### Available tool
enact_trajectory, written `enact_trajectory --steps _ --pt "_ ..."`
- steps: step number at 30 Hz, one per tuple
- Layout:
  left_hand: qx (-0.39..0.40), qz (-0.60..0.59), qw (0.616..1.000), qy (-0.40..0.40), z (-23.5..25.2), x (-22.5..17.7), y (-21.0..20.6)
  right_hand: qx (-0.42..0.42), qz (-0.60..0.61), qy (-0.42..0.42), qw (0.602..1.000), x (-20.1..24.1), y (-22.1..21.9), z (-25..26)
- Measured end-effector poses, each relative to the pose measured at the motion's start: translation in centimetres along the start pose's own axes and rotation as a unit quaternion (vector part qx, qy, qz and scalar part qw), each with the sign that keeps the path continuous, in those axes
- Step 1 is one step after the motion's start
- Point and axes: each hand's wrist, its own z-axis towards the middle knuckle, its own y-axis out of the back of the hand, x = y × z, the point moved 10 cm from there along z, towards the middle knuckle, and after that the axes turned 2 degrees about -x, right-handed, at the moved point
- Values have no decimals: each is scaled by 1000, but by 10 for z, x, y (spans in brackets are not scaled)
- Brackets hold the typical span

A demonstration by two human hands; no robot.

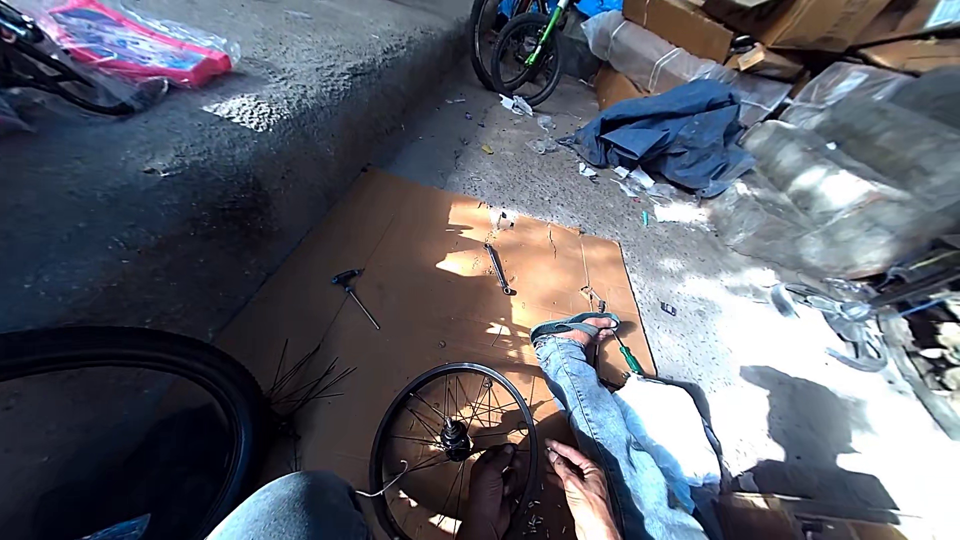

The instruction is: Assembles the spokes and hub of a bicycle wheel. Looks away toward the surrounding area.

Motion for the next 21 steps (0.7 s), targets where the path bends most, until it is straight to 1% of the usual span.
enact_trajectory --steps 6,8,11,14,17,21 --pt "-7 15 1000 -9 1 1 1 -13 -73 115 991 12 -4 -2" --pt "-7 16 1000 -12 0 2 1 -1 -72 136 988 13 -8 -4" --pt "-5 13 1000 -17 -1 1 -2 20 -44 117 992 5 -16 -2" --pt "2 16 1000 -22 -2 1 -3 15 -10 92 996 -3 -19 1" --pt "4 20 999 -25 1 1 -2 15 -28 101 994 0 -20 1" --pt "2 30 999 -28 1 0 -2 43 -60 102 992 4 -20 -7"
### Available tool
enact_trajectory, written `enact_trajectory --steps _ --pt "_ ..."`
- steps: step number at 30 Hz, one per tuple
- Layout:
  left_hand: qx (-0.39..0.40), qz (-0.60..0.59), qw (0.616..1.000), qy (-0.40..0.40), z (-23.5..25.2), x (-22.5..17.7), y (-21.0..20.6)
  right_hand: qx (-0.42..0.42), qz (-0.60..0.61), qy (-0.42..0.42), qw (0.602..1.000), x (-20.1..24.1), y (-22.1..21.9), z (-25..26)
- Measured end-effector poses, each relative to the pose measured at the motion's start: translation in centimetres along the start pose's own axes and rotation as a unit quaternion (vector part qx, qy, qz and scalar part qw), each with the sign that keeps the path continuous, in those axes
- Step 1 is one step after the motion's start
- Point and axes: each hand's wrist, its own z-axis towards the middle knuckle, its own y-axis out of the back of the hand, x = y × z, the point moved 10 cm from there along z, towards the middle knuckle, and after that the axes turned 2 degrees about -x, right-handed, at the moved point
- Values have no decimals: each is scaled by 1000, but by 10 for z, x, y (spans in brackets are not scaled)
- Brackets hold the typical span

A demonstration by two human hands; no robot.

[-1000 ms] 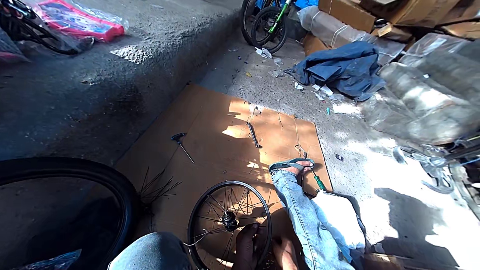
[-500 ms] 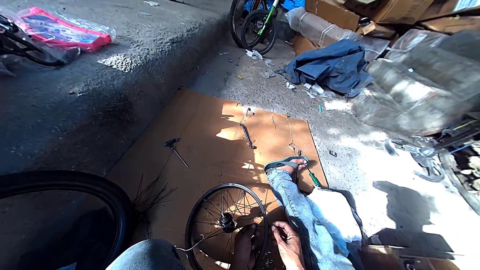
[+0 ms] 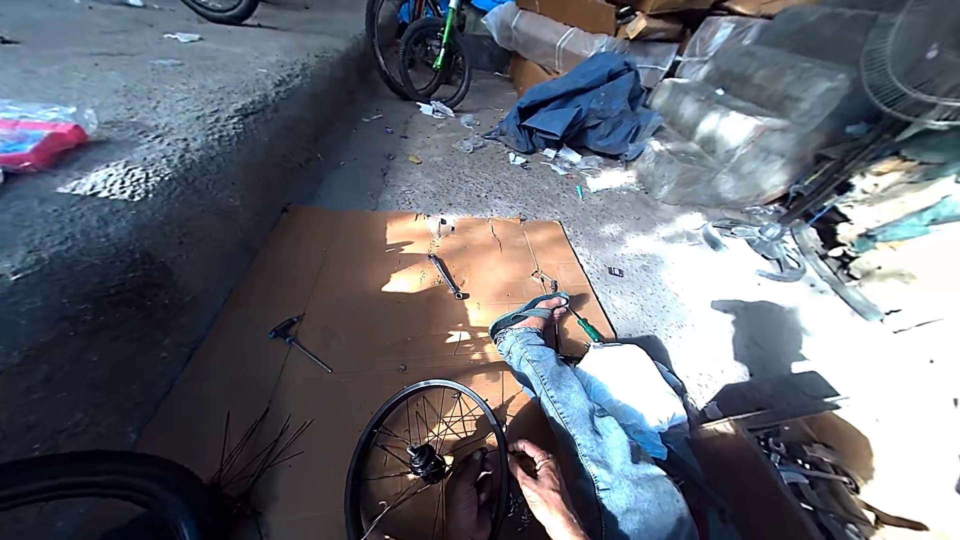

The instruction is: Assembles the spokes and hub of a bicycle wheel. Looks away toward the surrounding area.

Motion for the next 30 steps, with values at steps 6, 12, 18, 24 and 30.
enact_trajectory --steps 6,12,18,24,30 --pt "15 -12 1000 -6 -3 -3 -2 9 -24 -5 1000 -4 -4 3" --pt "14 -35 999 -2 0 -1 0 -12 -62 9 998 -3 -2 2" --pt "-3 -33 999 4 -2 0 1 -21 -55 21 998 3 0 1" --pt "-8 -37 999 16 -4 0 -1 -20 -36 41 998 7 4 1" --pt "-13 -37 999 24 -3 2 0 -21 -44 38 998 8 5 0"
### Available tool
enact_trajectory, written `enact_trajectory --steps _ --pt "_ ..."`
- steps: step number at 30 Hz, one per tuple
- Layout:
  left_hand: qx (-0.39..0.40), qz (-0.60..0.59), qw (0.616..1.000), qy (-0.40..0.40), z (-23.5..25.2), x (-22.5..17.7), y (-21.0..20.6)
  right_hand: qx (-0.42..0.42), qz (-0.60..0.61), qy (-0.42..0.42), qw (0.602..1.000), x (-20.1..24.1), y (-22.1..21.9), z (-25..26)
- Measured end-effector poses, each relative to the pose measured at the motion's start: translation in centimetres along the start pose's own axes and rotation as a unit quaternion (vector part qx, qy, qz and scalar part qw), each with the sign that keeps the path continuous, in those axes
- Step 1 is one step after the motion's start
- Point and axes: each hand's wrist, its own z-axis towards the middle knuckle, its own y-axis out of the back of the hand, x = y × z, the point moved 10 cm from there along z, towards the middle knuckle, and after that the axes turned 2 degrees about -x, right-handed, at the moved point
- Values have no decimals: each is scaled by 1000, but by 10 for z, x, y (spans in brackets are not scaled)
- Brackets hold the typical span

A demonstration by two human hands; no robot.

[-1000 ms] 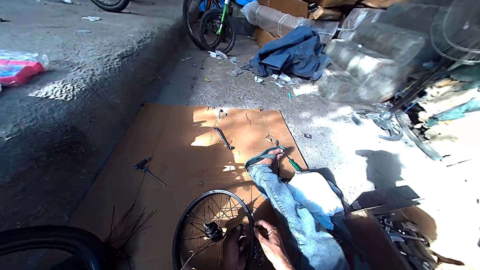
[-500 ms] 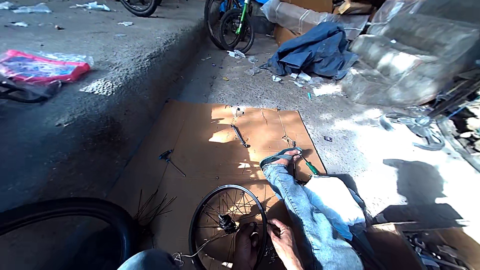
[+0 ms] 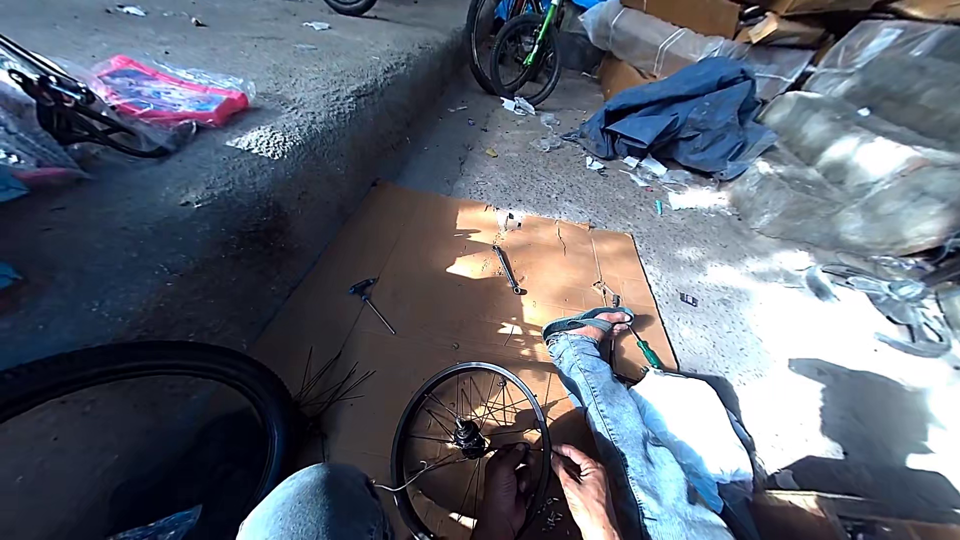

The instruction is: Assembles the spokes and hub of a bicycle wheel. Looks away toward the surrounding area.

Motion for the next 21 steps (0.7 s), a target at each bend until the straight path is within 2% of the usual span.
enact_trajectory --steps 11,17,21 --pt "-5 16 1000 -8 2 0 3 20 -27 -14 999 2 -2 -1" --pt "-6 30 1000 -6 2 2 4 86 -160 19 983 2 -4 8" --pt "-3 39 999 -5 0 0 3 91 -111 9 990 4 -6 12"
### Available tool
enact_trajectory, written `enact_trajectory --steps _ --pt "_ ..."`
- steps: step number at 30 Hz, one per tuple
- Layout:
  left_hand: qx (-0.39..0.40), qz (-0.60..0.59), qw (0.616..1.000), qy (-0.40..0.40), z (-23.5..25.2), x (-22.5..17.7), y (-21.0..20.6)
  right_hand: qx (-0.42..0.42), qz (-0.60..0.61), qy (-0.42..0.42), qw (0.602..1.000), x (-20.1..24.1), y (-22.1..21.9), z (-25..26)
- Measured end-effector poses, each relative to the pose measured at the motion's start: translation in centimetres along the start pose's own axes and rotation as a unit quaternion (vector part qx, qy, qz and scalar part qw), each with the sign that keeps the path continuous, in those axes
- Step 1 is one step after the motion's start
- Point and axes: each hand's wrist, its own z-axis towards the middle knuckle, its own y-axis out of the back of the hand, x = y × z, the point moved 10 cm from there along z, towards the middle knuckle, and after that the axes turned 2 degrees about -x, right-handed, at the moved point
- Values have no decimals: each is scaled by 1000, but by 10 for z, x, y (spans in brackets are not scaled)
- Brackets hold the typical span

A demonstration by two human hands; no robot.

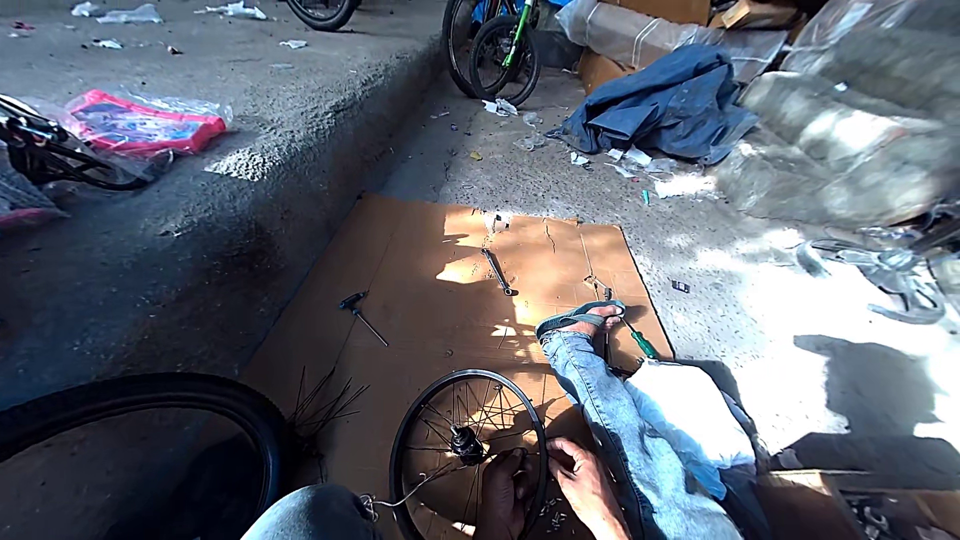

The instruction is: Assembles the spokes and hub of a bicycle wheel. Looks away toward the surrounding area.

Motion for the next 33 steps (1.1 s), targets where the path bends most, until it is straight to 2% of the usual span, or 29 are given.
enact_trajectory --steps 6,10,15,19,24,29,33 --pt "0 8 1000 4 0 1 1 16 -35 57 998 3 -1 1" --pt "4 12 1000 -2 1 1 3 72 67 4 995 -3 -8 3" --pt "1 21 1000 -1 2 3 5 67 -24 21 997 -5 -6 3" --pt "4 27 1000 -1 -1 0 2 89 50 13 995 -3 -10 4" --pt "-10 27 1000 2 0 2 5 76 -8 14 997 -13 -11 5" --pt "-15 31 999 1 -1 2 6 77 41 21 996 -11 -12 7" --pt "-18 36 999 2 -2 1 7 80 -30 20 996 -12 -12 6"
